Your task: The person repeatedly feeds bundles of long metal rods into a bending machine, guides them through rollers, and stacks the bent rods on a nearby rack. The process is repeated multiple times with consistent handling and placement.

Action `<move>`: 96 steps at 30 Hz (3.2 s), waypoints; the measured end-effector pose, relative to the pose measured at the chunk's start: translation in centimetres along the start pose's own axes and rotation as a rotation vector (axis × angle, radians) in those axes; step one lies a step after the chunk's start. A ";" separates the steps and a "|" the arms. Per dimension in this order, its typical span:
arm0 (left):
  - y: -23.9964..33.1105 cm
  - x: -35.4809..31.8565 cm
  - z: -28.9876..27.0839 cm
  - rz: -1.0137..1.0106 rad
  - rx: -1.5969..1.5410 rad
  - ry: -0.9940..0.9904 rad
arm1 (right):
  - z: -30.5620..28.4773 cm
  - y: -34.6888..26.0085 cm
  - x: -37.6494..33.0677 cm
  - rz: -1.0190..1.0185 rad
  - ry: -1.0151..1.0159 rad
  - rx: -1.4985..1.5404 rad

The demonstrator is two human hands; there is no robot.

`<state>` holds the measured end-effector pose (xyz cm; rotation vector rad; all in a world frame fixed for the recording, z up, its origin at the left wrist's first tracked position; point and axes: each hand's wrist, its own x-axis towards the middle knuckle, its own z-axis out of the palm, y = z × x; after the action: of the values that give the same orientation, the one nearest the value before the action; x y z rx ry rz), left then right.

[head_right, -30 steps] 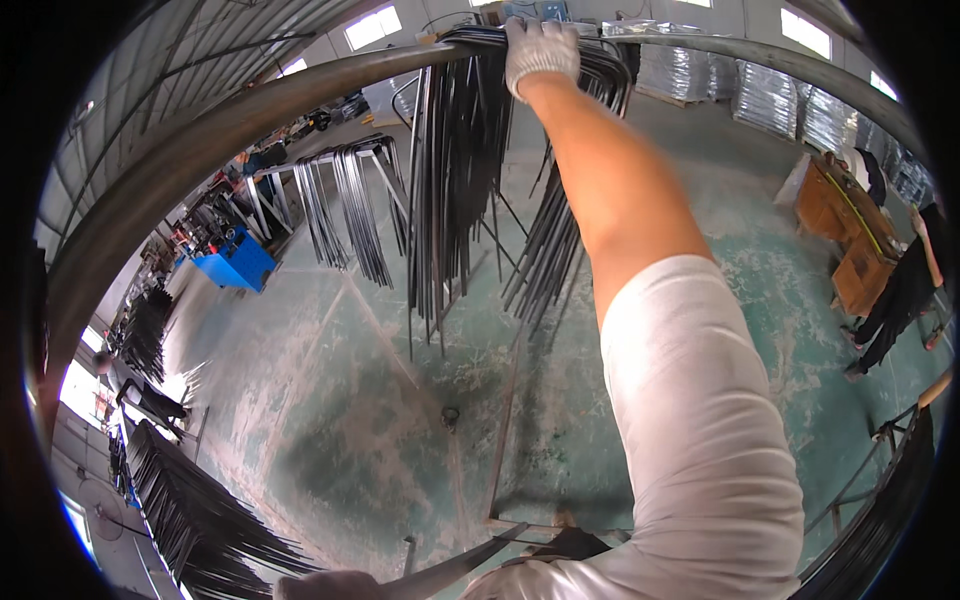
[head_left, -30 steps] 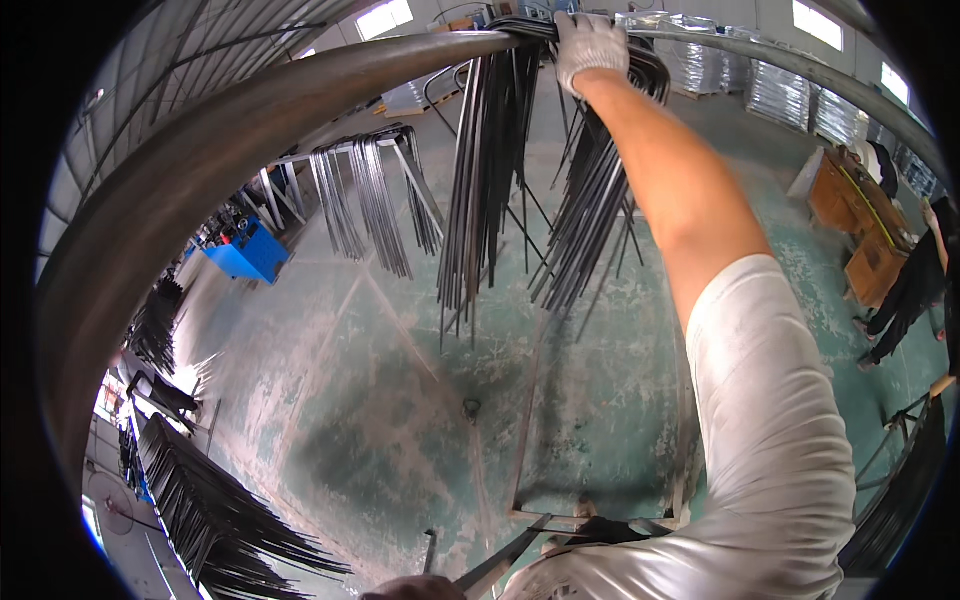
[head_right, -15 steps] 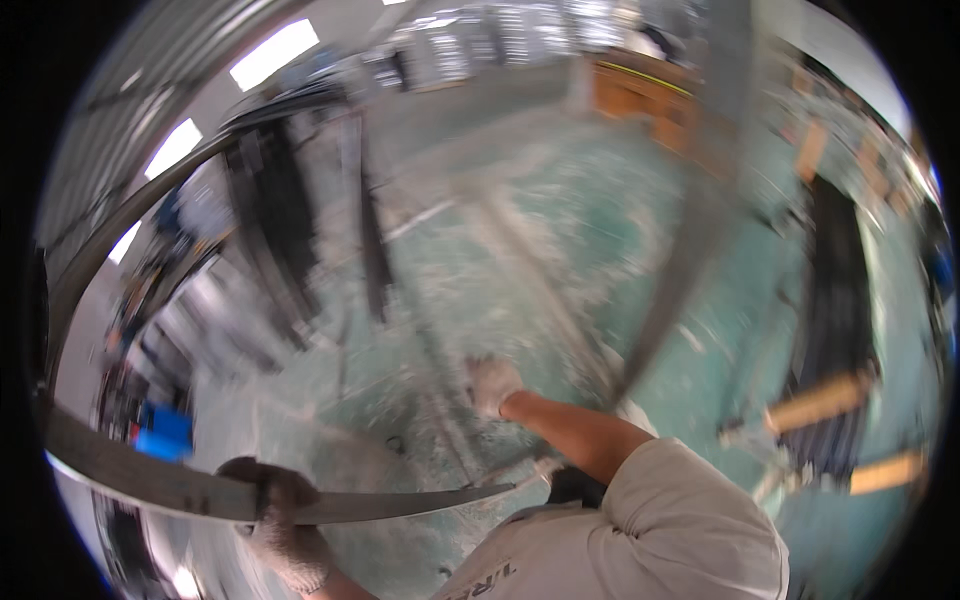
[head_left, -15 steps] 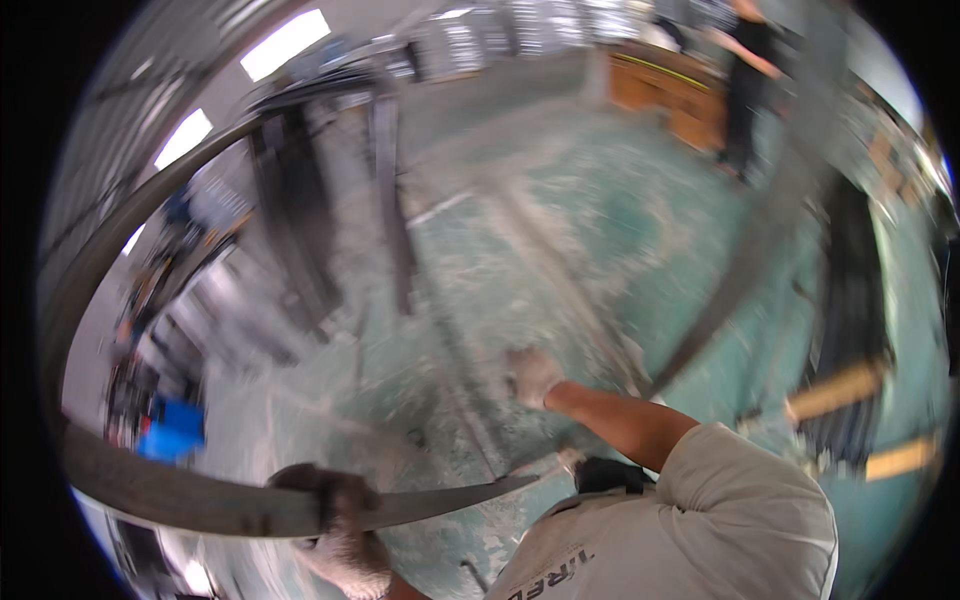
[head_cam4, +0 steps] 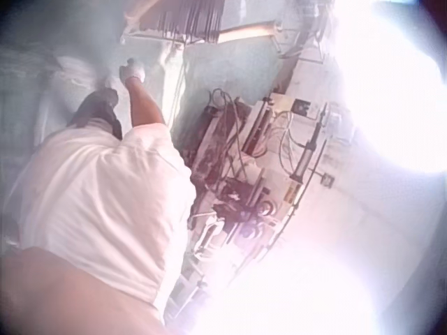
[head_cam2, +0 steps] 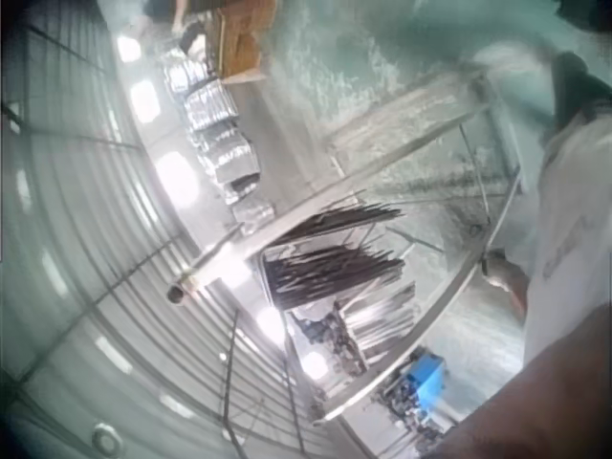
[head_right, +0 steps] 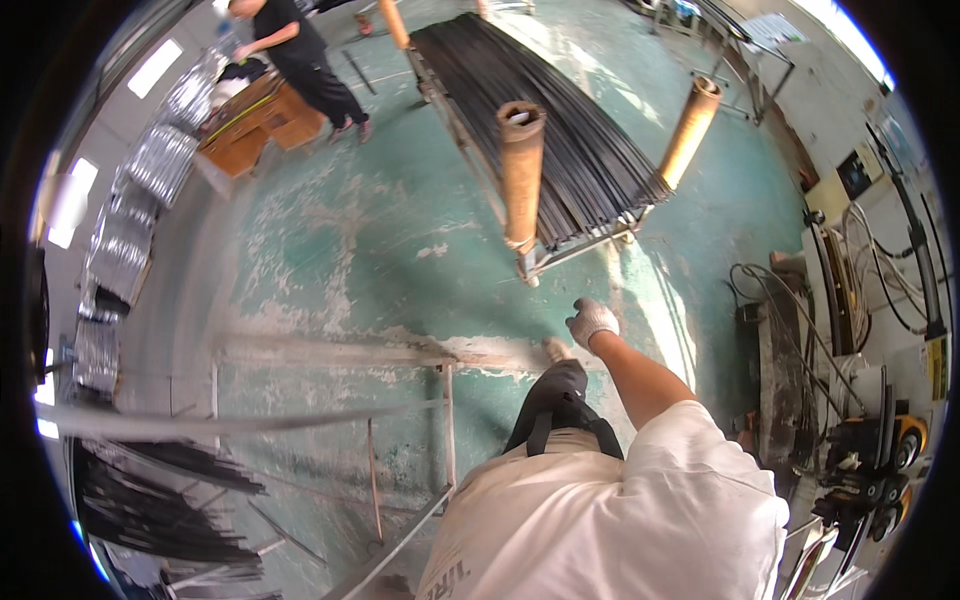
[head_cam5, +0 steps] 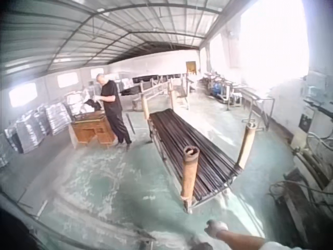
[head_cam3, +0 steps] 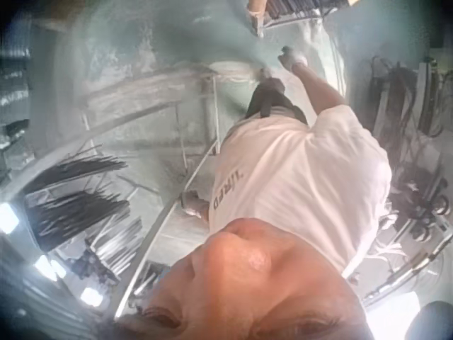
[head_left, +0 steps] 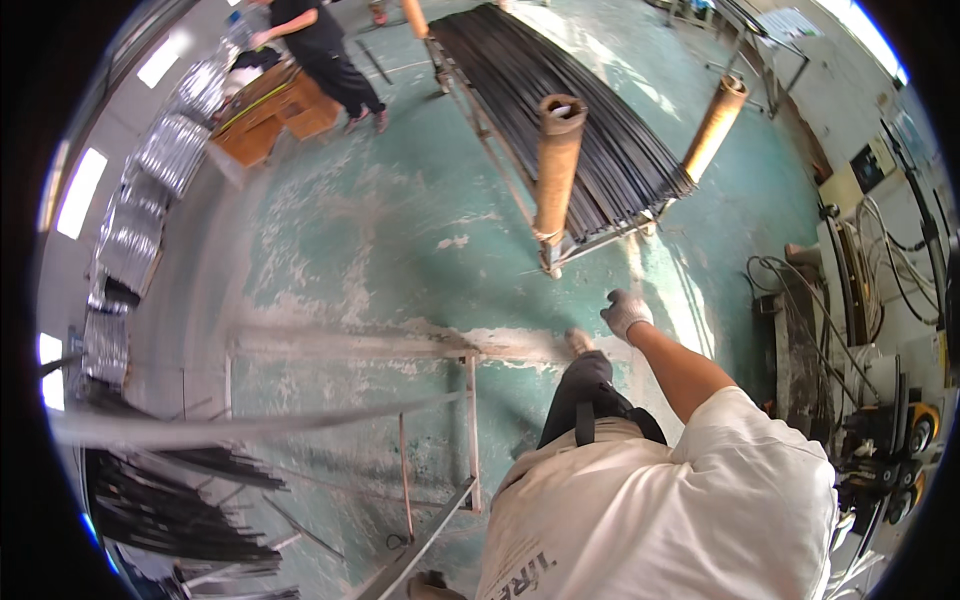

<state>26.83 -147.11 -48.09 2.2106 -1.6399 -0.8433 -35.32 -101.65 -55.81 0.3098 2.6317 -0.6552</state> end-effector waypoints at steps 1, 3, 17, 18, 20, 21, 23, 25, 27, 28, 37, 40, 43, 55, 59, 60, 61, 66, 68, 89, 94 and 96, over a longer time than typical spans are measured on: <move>1.4 -1.6 1.9 0.012 -0.109 -0.144 | -1.7 1.4 2.2 0.049 0.015 0.039; 3.7 -6.6 5.9 -0.004 -0.325 -0.424 | -3.5 4.4 7.6 0.059 0.086 0.073; 68.6 -49.4 41.2 1.159 -0.440 -0.704 | -22.2 9.5 46.2 0.349 0.190 -0.174; 71.2 -51.1 43.2 1.255 -0.381 -0.673 | -21.8 9.7 48.1 0.380 0.157 -0.195; 73.9 -53.1 48.5 1.308 -0.253 -0.614 | -22.0 8.4 49.7 0.453 0.109 -0.204; 74.9 -54.3 49.9 1.367 -0.022 -0.560 | -22.6 7.4 49.9 0.456 0.109 -0.231; 76.8 -56.6 50.8 1.287 0.085 -0.602 | -23.9 7.9 50.9 0.450 0.155 -0.142; 76.3 -56.7 50.8 1.248 0.005 -0.578 | -23.1 9.6 52.1 0.391 0.182 -0.140; 75.9 -55.3 51.5 1.124 -0.145 -0.602 | -21.9 11.5 52.6 0.296 0.277 -0.148; 76.2 -55.3 51.7 1.151 -0.103 -0.594 | -22.0 12.1 53.1 0.280 0.245 -0.132; 76.6 -56.2 51.3 1.198 0.039 -0.531 | -26.2 11.1 53.5 0.172 -0.203 -0.142; 76.5 -55.9 51.1 1.222 0.039 -0.533 | -25.7 10.2 52.8 0.139 -0.228 -0.193; 76.2 -55.4 51.5 1.214 -0.055 -0.574 | -24.5 10.1 52.3 0.169 -0.112 -0.133; 75.8 -54.1 51.5 1.312 -0.122 -0.591 | -20.4 7.4 49.5 0.286 -0.319 -0.078; 75.5 -54.3 50.5 1.357 -0.128 -0.584 | -20.3 7.0 47.1 0.266 -0.188 0.094; 75.3 -54.6 50.1 1.396 -0.151 -0.568 | -20.2 7.2 46.5 0.263 -0.270 0.290; 75.2 -55.1 49.9 1.443 -0.186 -0.559 | -20.1 8.1 46.7 0.258 -0.336 0.490; 73.0 -55.9 48.2 1.973 -0.213 -0.441 | -23.3 7.1 42.1 0.243 -0.416 1.042; 71.6 -57.5 47.4 2.098 -0.282 -0.504 | -23.8 6.6 39.5 0.177 -0.253 0.871; 58.3 -69.9 65.2 -0.255 0.079 -2.067 | -20.0 15.5 -21.3 0.772 0.095 -0.044; 54.9 -73.5 56.5 -0.142 0.237 -2.240 | -17.9 23.1 -31.7 0.943 0.124 -0.037; 57.7 -76.0 56.8 -0.254 0.128 -2.330 | -14.9 27.8 -37.4 1.030 0.266 -0.026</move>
<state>-66.57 -87.61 -40.55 0.4621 -1.3971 -4.0060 1.53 -74.60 -38.44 1.6634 2.2333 -0.2159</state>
